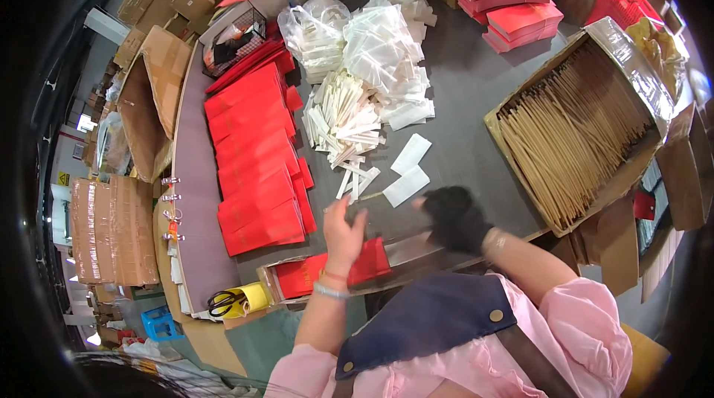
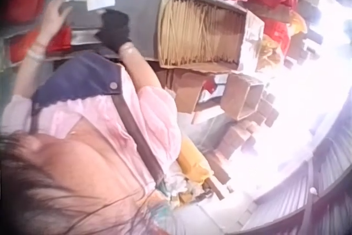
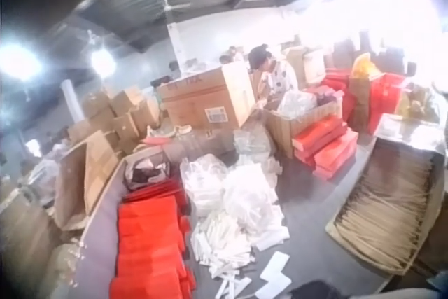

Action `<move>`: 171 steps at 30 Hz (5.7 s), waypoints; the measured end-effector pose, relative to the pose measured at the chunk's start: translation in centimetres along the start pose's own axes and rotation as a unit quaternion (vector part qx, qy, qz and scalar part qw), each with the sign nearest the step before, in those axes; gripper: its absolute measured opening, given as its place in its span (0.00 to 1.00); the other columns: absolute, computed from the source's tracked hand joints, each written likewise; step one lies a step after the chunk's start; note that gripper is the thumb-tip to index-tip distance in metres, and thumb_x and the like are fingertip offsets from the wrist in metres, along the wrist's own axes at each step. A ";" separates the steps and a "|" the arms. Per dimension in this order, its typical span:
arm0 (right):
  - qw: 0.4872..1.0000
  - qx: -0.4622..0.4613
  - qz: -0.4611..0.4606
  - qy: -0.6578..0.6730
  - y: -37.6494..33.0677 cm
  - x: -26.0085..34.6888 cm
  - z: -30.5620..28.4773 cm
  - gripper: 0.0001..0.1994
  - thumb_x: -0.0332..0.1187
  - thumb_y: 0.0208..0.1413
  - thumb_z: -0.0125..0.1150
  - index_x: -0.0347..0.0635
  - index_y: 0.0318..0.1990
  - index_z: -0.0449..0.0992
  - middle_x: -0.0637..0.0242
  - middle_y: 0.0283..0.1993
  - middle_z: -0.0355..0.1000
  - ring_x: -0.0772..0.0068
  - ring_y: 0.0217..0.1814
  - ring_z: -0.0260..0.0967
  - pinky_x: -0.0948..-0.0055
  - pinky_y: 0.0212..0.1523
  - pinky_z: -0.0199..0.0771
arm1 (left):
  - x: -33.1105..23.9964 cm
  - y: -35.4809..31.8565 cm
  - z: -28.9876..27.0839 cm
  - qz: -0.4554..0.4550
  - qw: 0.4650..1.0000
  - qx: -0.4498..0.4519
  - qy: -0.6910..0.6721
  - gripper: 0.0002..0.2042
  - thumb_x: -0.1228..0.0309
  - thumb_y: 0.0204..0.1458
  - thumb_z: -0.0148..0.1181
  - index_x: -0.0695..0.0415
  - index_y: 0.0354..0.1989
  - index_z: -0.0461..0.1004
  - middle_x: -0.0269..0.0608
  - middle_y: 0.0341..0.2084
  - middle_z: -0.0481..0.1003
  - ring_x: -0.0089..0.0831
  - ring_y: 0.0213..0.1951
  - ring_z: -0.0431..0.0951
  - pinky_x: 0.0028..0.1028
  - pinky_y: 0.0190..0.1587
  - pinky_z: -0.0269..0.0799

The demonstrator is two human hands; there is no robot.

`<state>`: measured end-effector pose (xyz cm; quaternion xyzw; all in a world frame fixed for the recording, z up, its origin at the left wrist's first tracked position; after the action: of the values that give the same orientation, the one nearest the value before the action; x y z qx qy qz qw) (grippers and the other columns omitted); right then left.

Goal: Packaging pairs of wooden chopsticks into individual sleeves on a warehouse workbench.

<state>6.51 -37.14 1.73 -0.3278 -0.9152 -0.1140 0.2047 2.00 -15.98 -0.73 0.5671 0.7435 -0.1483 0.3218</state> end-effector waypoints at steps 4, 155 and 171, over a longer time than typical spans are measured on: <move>0.970 -0.173 0.167 -0.036 -6.2 -9.4 -8.6 0.23 0.33 0.44 0.69 0.44 0.50 0.73 0.55 0.50 0.70 0.51 0.55 0.65 0.59 0.58 0.62 | 0.4 6.0 -0.5 0.051 0.984 -0.104 0.135 0.16 0.69 0.45 0.65 0.53 0.44 0.77 0.43 0.40 0.72 0.47 0.43 0.70 0.44 0.45 0.67; 0.849 -0.172 0.491 -0.098 -19.8 -21.8 -11.7 0.14 0.33 0.51 0.56 0.40 0.46 0.69 0.51 0.45 0.68 0.46 0.51 0.67 0.54 0.51 0.68 | -10.2 3.0 7.8 0.034 0.972 0.207 -0.108 0.08 0.72 0.43 0.66 0.57 0.32 0.75 0.43 0.28 0.74 0.45 0.32 0.73 0.41 0.38 0.69; 0.861 -0.280 0.201 0.374 -9.8 -9.0 -0.9 0.07 0.25 0.61 0.51 0.41 0.44 0.73 0.65 0.33 0.68 0.68 0.35 0.68 0.70 0.43 0.69 | -6.9 -6.5 -0.4 0.110 0.985 0.124 0.054 0.26 0.64 0.33 0.74 0.53 0.46 0.76 0.40 0.44 0.71 0.42 0.50 0.68 0.43 0.55 0.59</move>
<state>6.81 -49.87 -2.23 -0.4807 -0.6137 -0.4356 0.4500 -3.16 -22.93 3.09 0.6884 0.6684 -0.1725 0.2226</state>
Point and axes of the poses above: each hand's wrist, its own y-axis towards the middle knuckle, its own z-axis out of the palm, x = y × z, the point moved 10 cm from there along y, towards the middle knuckle
